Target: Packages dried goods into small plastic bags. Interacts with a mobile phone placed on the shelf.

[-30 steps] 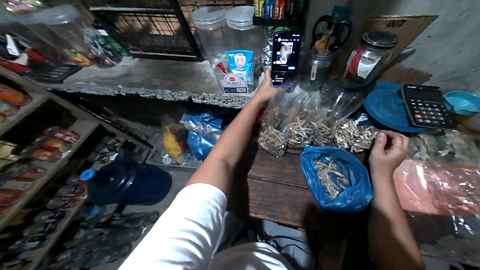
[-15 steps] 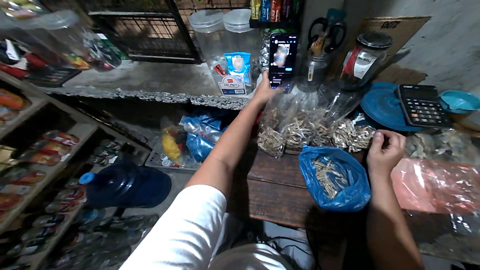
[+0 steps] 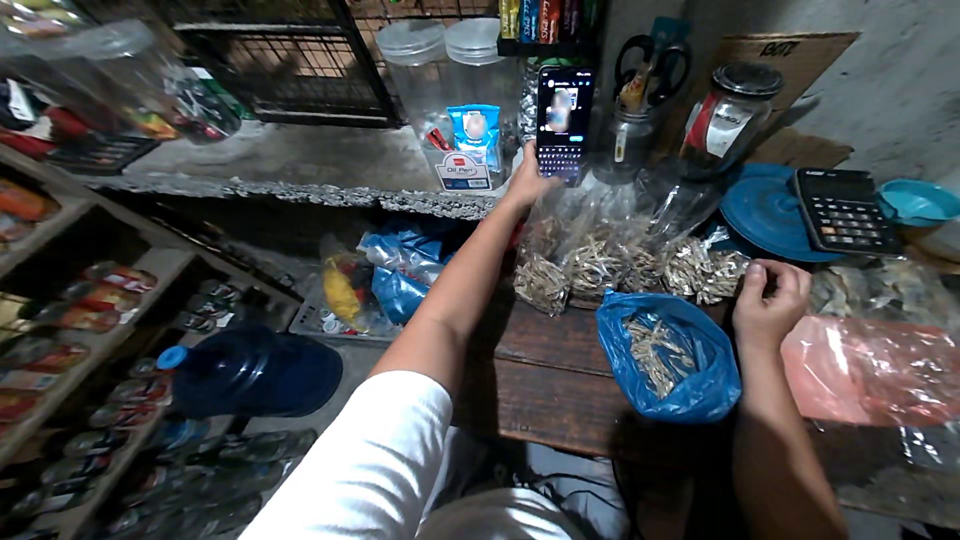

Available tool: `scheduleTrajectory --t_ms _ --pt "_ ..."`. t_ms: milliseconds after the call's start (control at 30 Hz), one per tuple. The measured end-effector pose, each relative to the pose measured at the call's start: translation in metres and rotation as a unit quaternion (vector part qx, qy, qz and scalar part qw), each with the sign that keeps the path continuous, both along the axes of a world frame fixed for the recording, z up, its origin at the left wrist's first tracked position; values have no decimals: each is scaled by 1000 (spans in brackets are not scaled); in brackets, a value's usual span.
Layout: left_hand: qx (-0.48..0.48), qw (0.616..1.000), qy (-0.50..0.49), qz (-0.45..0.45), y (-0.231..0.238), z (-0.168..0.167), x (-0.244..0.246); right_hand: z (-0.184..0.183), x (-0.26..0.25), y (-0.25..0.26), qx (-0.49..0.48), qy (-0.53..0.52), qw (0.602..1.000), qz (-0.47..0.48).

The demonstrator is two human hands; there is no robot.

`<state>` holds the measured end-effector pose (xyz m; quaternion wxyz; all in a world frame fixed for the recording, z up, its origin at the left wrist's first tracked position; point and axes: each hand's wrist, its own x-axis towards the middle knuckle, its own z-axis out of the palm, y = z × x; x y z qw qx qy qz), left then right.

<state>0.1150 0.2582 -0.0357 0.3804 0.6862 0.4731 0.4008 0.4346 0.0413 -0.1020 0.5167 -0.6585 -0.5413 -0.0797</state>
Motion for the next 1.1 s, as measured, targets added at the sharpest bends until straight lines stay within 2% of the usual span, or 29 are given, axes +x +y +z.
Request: scheduleTrajectory --t_ms 333,500,833,1100 --pt "-4 999 -33 -7 0 0 1 1 -1 0 0 1 1000 -1" --pt "-50 994 -84 40 -1 9 11 1 -1 0 0 0 1000 -3" --pt "-38 992 -45 110 9 8 19 -1 1 1 4 -5 1000 0" --pt "-15 996 -65 51 2 5 10 0 0 1 5 -3 1000 -1"
